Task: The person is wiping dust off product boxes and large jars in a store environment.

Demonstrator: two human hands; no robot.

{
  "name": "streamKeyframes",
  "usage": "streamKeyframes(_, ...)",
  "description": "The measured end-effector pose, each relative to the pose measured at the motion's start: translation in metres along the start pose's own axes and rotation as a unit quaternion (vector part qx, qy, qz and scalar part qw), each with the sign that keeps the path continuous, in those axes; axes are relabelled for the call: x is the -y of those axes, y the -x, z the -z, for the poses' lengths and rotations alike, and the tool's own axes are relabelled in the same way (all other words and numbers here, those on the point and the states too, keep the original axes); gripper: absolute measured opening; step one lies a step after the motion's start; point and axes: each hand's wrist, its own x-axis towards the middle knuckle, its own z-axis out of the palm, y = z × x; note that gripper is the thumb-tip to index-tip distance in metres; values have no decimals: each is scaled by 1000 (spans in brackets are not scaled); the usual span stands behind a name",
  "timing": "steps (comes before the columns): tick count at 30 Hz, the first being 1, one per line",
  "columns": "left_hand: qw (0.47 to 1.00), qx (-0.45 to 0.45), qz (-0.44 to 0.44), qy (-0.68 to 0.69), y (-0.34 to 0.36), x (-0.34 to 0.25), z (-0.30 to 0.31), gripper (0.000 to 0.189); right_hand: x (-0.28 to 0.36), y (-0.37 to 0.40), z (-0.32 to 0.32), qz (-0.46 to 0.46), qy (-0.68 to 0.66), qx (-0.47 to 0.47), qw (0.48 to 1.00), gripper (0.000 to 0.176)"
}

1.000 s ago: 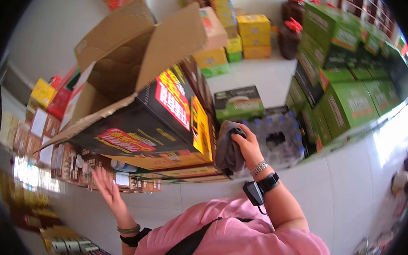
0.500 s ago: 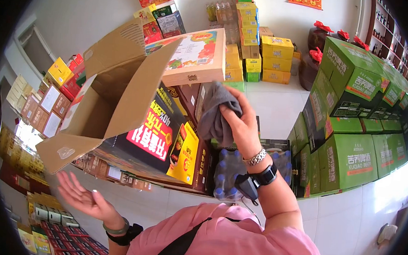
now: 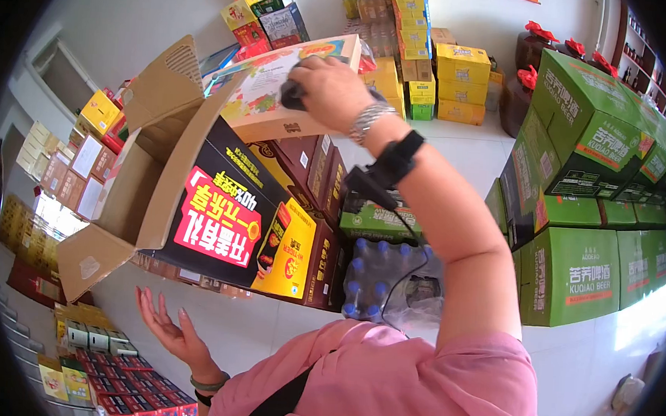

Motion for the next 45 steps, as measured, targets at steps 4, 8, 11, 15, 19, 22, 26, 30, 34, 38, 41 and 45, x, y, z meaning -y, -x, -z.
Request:
streamKeyframes(4, 999, -1, 39, -14, 6, -5, 0, 57, 45, -16, -15, 55, 26, 27, 998, 34)
streamKeyframes(8, 999, 3, 46, -16, 9, -12, -7, 54, 88, -16, -27, 137, 74, 12, 988, 22)
streamKeyframes(11, 999, 6, 42, -22, 12, -12, -7, 52, 90, 10, -16, 137, 76, -23, 987, 20)
streamKeyframes(15, 998, 16, 48, -25, 16, -9, -10, 50, 91, 84, 17, 121, 0, 94, 988, 25)
streamKeyframes(19, 997, 31, 67, -11, 21, -7, -14, 47, 46, 180, 9, -84, -257, 198, 942, 34)
streamKeyframes(22, 996, 39, 77, -3, 22, -4, -19, 47, -9, 256, -24, -312, -312, 167, 882, 35)
streamKeyframes(26, 991, 69, 111, 5, 30, 6, -27, 47, -57, 323, -65, -532, -333, 1, 779, 33)
streamKeyframes(30, 987, 92, 135, -9, 40, 16, -29, 47, -78, 322, -90, -526, -292, -111, 791, 45)
streamKeyframes(34, 977, 120, 174, -37, 47, 16, -29, 48, -94, 343, -157, -457, -84, 38, 885, 65)
streamKeyframes(38, 971, 137, 175, -91, 55, 22, -20, 47, -102, 362, -214, -367, 55, 112, 922, 67)
streamKeyframes(41, 964, 145, 191, -110, 62, 26, -14, 46, -94, 346, -248, -390, 43, 60, 918, 64)
streamKeyframes(45, 961, 163, 190, -117, 66, 25, -17, 48, -57, 321, -282, -310, -73, 85, 944, 59)
